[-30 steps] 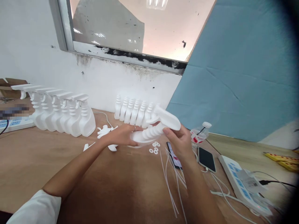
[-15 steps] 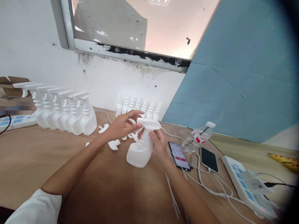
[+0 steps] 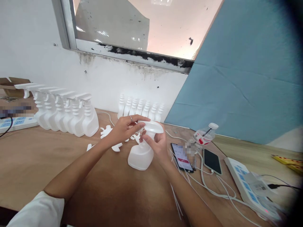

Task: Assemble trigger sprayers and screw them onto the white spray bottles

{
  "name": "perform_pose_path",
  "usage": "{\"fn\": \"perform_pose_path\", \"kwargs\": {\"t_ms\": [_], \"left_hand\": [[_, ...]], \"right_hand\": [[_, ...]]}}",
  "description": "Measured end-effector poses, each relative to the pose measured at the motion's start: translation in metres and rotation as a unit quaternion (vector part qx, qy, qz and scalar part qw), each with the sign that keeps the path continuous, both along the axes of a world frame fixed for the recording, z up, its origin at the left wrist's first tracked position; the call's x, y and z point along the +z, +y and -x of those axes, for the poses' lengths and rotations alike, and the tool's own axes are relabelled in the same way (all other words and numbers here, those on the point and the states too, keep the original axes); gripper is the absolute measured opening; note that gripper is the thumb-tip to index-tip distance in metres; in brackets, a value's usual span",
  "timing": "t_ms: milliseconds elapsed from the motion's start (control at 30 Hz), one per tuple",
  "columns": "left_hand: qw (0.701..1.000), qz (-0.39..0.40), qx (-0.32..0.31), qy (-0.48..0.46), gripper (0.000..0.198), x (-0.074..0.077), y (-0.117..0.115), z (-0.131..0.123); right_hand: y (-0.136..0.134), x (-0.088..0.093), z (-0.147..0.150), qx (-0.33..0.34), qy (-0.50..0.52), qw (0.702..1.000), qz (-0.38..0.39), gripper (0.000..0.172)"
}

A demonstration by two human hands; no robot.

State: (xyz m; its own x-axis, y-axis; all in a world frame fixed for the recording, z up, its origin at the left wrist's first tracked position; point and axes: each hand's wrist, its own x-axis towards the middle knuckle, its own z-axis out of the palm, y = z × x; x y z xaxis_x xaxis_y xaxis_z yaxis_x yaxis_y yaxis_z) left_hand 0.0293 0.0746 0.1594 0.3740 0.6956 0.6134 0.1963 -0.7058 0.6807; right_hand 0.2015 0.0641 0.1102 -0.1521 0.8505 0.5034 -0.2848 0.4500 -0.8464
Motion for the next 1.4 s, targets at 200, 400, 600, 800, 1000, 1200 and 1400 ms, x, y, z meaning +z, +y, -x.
{"fn": "perform_pose_path", "kwargs": {"t_ms": [200,400,600,800,1000,1200,1400], "left_hand": [[1.0,0.008,-0.004,0.012,0.031,0.002,-0.003,0.0],[1.0,0.006,-0.002,0.019,0.032,0.002,-0.003,-0.001],[1.0,0.007,-0.009,0.013,0.032,0.001,-0.003,-0.001],[1.0,0.003,-0.008,0.02,0.032,0.003,-0.004,-0.001],[1.0,-0.003,-0.01,0.02,0.031,0.004,-0.005,-0.001],[1.0,0.002,-0.006,0.026,0.031,0.004,-0.005,0.0],[0.999,0.015,-0.012,0.029,0.03,0.006,-0.007,0.0]], "right_hand": [[-0.004,0.005,-0.002,0.004,0.0,1.0,0.005,0.047],[-0.007,0.006,-0.004,-0.001,-0.04,0.999,0.03,0.032],[-0.006,0.004,-0.004,0.039,0.004,0.999,0.035,0.036],[-0.004,0.002,-0.005,0.023,0.002,0.999,0.041,0.039],[-0.003,0.003,-0.006,0.059,0.009,0.995,0.079,0.032],[-0.003,0.0,-0.008,0.077,0.023,0.995,0.06,0.031],[-0.002,-0.003,-0.009,0.042,-0.01,0.998,0.045,0.037]]}}
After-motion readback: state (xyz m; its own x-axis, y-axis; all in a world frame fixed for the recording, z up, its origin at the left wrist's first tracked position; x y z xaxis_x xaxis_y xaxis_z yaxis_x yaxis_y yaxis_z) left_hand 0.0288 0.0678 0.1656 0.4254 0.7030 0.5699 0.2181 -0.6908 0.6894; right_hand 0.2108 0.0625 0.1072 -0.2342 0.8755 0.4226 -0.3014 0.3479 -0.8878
